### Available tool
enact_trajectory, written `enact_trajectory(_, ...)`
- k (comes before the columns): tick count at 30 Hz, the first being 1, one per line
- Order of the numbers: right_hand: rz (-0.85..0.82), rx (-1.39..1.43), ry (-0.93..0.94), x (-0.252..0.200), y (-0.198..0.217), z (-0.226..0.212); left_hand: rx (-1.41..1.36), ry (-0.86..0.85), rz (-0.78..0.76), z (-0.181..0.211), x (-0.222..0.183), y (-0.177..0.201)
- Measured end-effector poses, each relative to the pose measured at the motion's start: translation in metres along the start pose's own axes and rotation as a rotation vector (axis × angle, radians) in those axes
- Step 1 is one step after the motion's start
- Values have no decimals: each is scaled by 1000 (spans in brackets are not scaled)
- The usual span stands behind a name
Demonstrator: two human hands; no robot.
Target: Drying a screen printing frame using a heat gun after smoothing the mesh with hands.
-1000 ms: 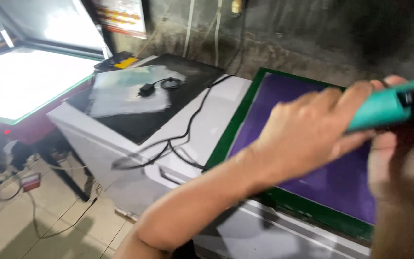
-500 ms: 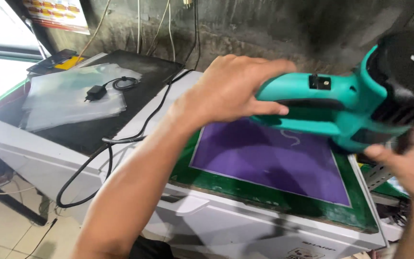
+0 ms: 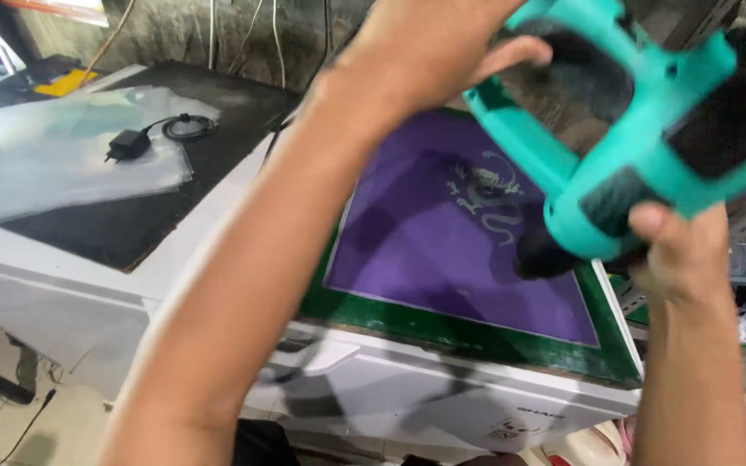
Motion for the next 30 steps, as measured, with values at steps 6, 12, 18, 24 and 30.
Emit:
enact_trajectory(6,375,415,-40,54,-40,12,251,101,-59,59,-69,-81)
enact_trajectory(12,319,103,11,77,-47,43,-458,580,-800,47,-171,-148)
enact_trajectory(18,287,107,20,107,-45,77,-212,696,-1341,-18,-226,-119)
enact_trajectory(24,297,39,46,121,-47,95,251,680,-1127,-175,-299,-126)
enact_trajectory(30,362,48,-67,116,-54,146,-564,1106,-807,-130,-279,-129)
Point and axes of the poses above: each hand's wrist, its own x-axis towards the middle knuckle, its own y-axis out of the back of the hand, z = x × y, the point moved 6 cm from there along x, towards the middle knuckle, and after that the axes turned 6 degrees about y, right-handed, at the moved point
